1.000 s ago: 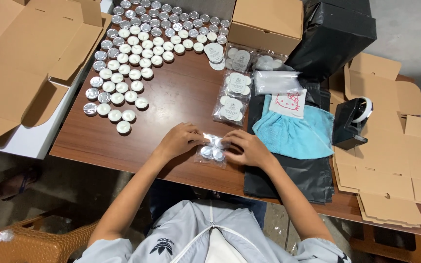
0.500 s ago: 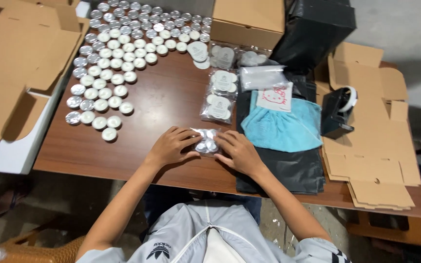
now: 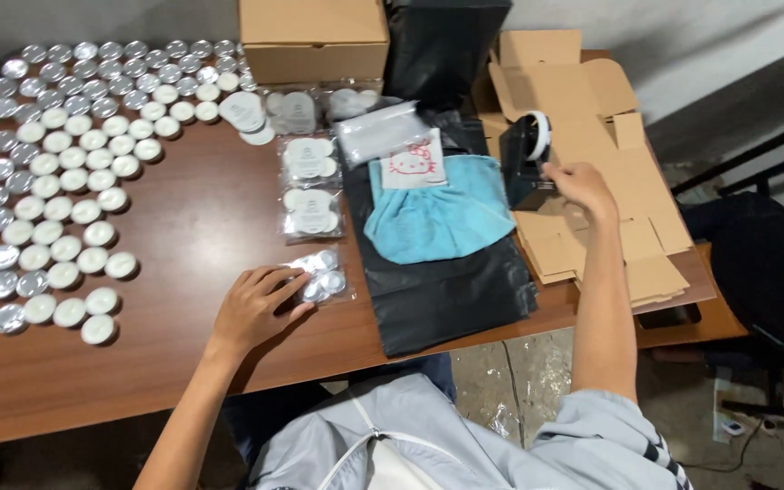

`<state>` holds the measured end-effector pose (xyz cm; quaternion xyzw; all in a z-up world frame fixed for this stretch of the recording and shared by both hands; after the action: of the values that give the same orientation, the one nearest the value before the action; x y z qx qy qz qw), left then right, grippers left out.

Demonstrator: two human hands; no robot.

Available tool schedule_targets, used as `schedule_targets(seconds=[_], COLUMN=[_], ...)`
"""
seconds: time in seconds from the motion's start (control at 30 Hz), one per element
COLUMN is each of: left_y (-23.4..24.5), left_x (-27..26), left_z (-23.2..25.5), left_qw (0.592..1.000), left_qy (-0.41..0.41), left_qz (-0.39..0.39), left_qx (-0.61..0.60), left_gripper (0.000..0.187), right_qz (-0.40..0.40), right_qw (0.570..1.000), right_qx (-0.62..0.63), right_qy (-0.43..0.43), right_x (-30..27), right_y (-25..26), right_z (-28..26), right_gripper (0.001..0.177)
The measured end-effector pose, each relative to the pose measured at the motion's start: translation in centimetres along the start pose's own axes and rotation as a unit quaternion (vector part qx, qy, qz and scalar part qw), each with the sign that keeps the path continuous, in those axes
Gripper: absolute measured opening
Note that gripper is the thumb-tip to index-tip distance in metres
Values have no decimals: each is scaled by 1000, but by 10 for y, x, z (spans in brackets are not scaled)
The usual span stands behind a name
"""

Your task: The person is inspecting and bagging small white tealight candles from a large pile on a table into small clear plastic bags.

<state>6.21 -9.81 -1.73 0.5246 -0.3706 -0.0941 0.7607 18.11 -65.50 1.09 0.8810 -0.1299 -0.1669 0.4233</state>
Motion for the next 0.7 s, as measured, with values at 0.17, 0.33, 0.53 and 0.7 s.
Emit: schedule_targets(seconds=[0.17,0.33,0.53,0.7], left_y=[-5,-7,-15,-14], left_x=[12,15,18,20], left_z=[7,8,10,11], left_qw=[1000,999,999,999], left_qy=[9,19,34,39], left_qz=[-22,-27,-37,-16], left_qx=[-8,-14,-13,-18], left_gripper=[44,44,43,42], right_qz=[-46,-100,-125,-44], right_qw=[997,989,975,941], right_qx=[23,73,153,334], right_qy=[-60,-82,-97,-36], right_x=[31,22,7,-6], right_y=[-6,-8,-6,-4], right_z=[33,31,24,37], right_gripper=[56,58,57,50])
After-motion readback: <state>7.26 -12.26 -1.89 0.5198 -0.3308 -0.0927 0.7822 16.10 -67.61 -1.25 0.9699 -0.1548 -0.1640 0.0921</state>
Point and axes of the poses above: each hand's wrist, its own x-axis towards the middle knuckle, its own y-axis out of the back of the hand, z = x × y, the point moved 10 cm from there along x, towards the middle knuckle, and after that the axes turned 2 degrees about -z, right-handed, at the moved point
